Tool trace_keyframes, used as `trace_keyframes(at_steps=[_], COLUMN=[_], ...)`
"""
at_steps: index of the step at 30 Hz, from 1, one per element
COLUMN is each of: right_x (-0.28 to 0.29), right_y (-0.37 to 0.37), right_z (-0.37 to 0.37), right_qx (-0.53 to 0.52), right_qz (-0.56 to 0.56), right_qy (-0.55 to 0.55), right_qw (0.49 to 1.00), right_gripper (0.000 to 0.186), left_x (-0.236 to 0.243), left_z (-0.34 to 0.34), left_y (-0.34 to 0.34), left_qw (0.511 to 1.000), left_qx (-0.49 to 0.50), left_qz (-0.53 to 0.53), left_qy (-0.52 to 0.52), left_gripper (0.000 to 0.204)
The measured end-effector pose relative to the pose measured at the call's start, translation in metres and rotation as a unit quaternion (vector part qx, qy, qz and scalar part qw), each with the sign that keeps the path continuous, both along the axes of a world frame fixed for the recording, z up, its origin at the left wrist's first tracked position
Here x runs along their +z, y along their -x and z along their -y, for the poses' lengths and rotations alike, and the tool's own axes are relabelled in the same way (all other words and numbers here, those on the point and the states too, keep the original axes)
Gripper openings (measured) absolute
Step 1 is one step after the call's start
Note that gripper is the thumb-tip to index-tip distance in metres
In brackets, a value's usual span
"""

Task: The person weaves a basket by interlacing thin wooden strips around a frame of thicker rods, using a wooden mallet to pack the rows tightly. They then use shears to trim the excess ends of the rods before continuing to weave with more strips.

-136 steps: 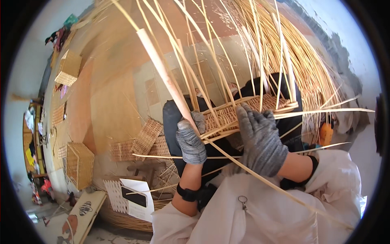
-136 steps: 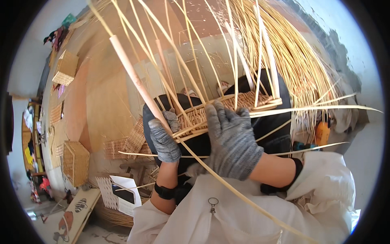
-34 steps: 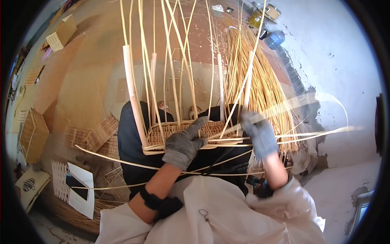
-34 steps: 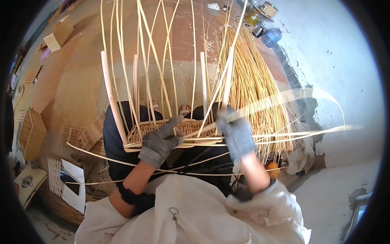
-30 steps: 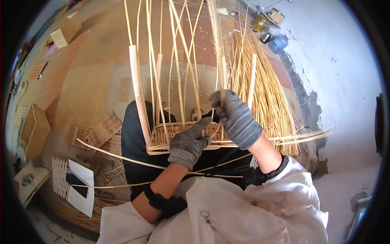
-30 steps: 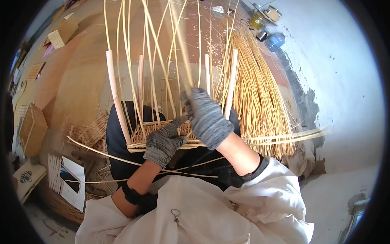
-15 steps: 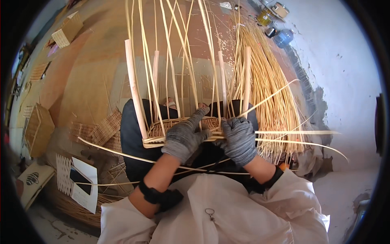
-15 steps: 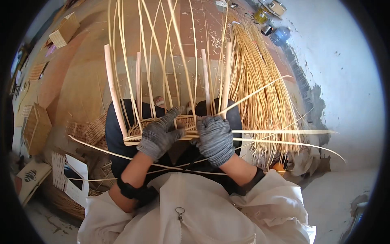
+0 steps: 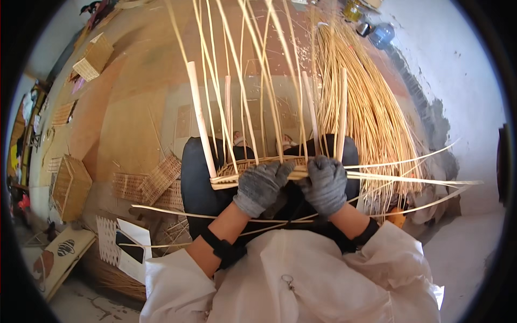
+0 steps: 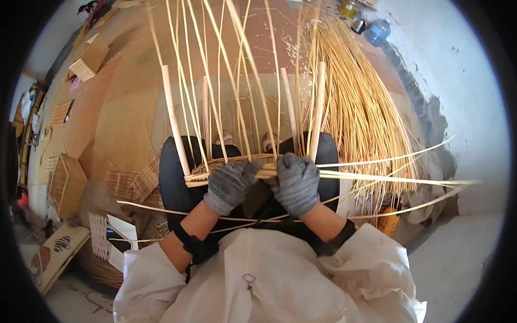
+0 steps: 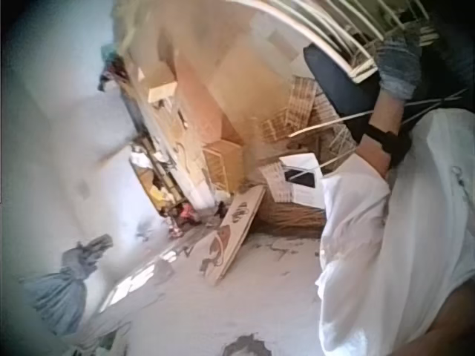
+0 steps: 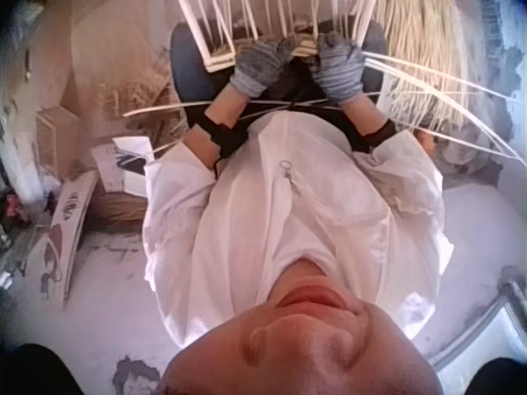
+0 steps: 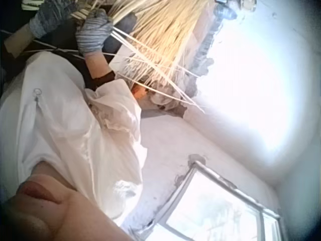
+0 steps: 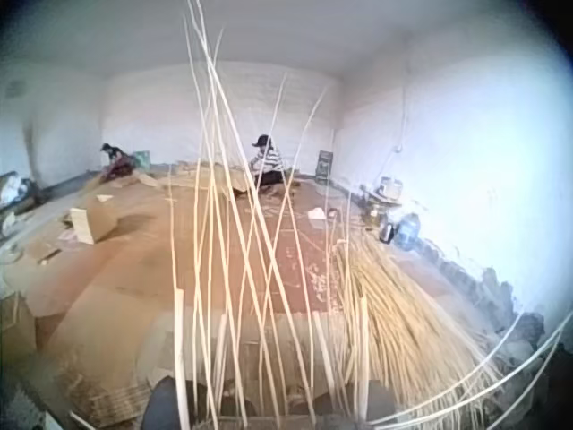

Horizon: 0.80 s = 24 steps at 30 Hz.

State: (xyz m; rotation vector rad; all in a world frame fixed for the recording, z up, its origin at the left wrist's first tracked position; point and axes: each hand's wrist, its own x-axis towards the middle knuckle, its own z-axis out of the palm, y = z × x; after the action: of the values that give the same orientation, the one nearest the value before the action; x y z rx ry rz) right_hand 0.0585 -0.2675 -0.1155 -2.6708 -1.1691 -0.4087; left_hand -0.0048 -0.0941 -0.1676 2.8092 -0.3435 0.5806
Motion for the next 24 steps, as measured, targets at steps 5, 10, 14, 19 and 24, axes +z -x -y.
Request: trace_keyframes(at_steps=[5,10,14,19,24], right_x=[0.003,0.009,0.003,0.006,0.001], right_y=[0.012,0.043,0.026,0.010,0.015], right_z=[0.014,0.042,0.035,0.024,0.026], right_qx=[0.001,0.095,0.028,0.017,0.003], right_qz=[0.028,0.048,0.025,0.056,0.023], right_qy=[-0.007,-0.049,0.007,0.061,0.042], right_qw=[1.000,0.993,0.999,0.996,0.999], right_gripper=[0.041,0.040,0.044,0.047,0.047], left_x=[0.012,0.010,0.003,0.050,0.078], left_z=[0.017,0.027,0.018,0.021,0.041], left_y=[0.014,0.054,0.033,0.025,-0.015], left_qw=[0.994,0.992,0.996,0.997,0.942], left_qx=[0.009,-0.037,-0.020,0.029,0.057], left_qz=[0.058,0.111,0.049,0.031,0.029], left_qy=[0.096,0.047,0.071,0.070,0.328], left_gripper=[0.037,0.045,0.046,0.038,0.031])
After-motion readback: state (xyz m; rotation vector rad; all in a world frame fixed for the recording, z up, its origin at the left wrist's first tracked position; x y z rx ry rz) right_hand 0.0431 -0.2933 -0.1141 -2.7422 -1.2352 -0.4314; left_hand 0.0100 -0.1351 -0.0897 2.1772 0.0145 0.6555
